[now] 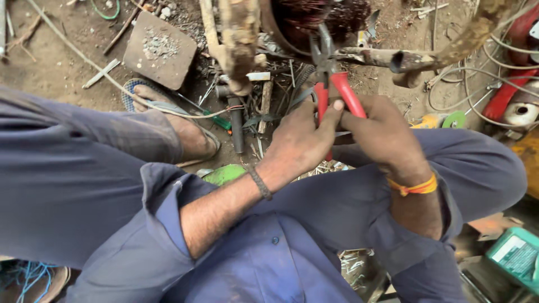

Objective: The person sits on the ground and uses pliers to pull and cut copper wire from a cylindrical metal component. The wire is extracted in small sections and dropped onto the ground.

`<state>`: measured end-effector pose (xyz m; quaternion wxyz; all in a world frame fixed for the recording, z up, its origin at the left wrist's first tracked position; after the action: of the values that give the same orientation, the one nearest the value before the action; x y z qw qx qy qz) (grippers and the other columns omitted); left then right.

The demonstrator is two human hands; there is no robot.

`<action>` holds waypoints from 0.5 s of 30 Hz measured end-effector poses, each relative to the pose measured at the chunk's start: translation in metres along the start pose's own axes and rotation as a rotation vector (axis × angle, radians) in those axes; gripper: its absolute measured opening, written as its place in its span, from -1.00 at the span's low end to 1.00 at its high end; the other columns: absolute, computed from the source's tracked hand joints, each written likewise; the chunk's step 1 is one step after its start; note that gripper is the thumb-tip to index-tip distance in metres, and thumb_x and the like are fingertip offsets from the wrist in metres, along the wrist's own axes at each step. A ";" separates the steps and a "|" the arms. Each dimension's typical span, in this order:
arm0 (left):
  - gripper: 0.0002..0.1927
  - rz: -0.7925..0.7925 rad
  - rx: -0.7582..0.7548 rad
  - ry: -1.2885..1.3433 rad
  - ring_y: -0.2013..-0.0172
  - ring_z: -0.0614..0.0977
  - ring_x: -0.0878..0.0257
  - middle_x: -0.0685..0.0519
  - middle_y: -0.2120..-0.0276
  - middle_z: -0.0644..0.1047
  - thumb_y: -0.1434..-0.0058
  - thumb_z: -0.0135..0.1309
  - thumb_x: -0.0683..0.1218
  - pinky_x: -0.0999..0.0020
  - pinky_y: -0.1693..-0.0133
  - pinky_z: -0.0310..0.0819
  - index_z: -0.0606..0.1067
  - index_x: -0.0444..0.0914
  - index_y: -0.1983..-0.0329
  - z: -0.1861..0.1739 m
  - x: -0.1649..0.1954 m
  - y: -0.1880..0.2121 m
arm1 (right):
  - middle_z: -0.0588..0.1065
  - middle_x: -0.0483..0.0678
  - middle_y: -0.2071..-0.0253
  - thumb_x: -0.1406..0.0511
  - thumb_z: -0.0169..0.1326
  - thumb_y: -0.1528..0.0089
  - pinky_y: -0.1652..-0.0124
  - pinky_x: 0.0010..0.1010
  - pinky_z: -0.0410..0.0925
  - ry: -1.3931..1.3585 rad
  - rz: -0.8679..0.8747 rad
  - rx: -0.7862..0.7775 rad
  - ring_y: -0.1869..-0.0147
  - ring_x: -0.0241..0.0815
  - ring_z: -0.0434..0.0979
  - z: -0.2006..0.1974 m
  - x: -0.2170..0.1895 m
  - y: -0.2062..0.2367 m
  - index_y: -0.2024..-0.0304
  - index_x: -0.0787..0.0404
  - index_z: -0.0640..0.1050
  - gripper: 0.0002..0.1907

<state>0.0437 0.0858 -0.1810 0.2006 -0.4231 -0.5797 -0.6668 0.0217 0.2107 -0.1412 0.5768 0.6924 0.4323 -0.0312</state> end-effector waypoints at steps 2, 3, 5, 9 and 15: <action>-0.46 -0.085 -0.026 -0.102 0.05 0.60 -0.21 -0.26 0.17 0.59 -0.39 -0.10 0.25 -0.05 0.01 0.41 0.53 -0.33 0.11 0.001 -0.011 -0.004 | 0.65 0.02 0.25 0.34 0.00 -0.31 0.21 -0.38 0.51 -0.065 0.117 0.004 0.20 -0.20 0.67 0.000 -0.003 -0.001 0.04 0.37 0.62 -0.72; -0.49 -0.081 -0.009 -0.053 0.09 0.63 -0.17 -0.24 0.21 0.61 -0.40 -0.11 0.22 -0.02 0.03 0.44 0.55 -0.32 0.11 -0.001 -0.013 -0.009 | 0.65 0.03 0.25 0.35 0.00 -0.30 0.23 -0.36 0.51 -0.101 0.176 0.011 0.22 -0.18 0.68 -0.001 -0.004 -0.001 0.04 0.36 0.62 -0.72; -0.55 -0.071 0.017 0.042 0.17 0.70 -0.09 -0.20 0.29 0.65 -0.40 -0.12 0.15 0.05 0.07 0.51 0.57 -0.31 0.11 -0.002 -0.018 -0.015 | 0.63 0.05 0.26 0.32 0.00 -0.31 0.28 -0.28 0.54 -0.190 0.264 0.052 0.26 -0.10 0.67 -0.004 -0.006 -0.006 0.05 0.33 0.59 -0.75; -0.70 0.037 0.243 0.185 0.34 0.73 0.10 -0.10 0.38 0.68 -0.28 0.06 0.03 0.22 0.25 0.58 0.64 -0.29 0.19 -0.018 -0.016 -0.035 | 0.64 0.00 0.20 0.33 0.00 -0.30 0.30 -0.27 0.56 -0.116 0.193 0.049 0.20 -0.14 0.69 -0.009 -0.021 -0.025 0.05 0.32 0.62 -0.74; -0.78 0.002 0.314 0.242 0.49 0.69 0.27 0.02 0.51 0.67 -0.22 0.17 -0.01 0.33 0.38 0.55 0.67 -0.26 0.28 -0.023 -0.023 -0.033 | 0.57 -0.08 0.31 0.26 0.04 -0.27 0.44 -0.26 0.53 -0.121 0.214 0.168 0.28 -0.22 0.64 0.006 0.003 -0.035 0.03 0.27 0.57 -0.72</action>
<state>0.0242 0.0672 -0.2187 0.3329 -0.3038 -0.6479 -0.6141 0.0044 0.2067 -0.1717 0.5420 0.7771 0.3165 -0.0471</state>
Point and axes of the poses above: each hand's wrist, its own y-axis away from the middle knuckle, its own z-axis out of the palm, x = y × z, the point moved 8 cm from there along -y, towards the middle knuckle
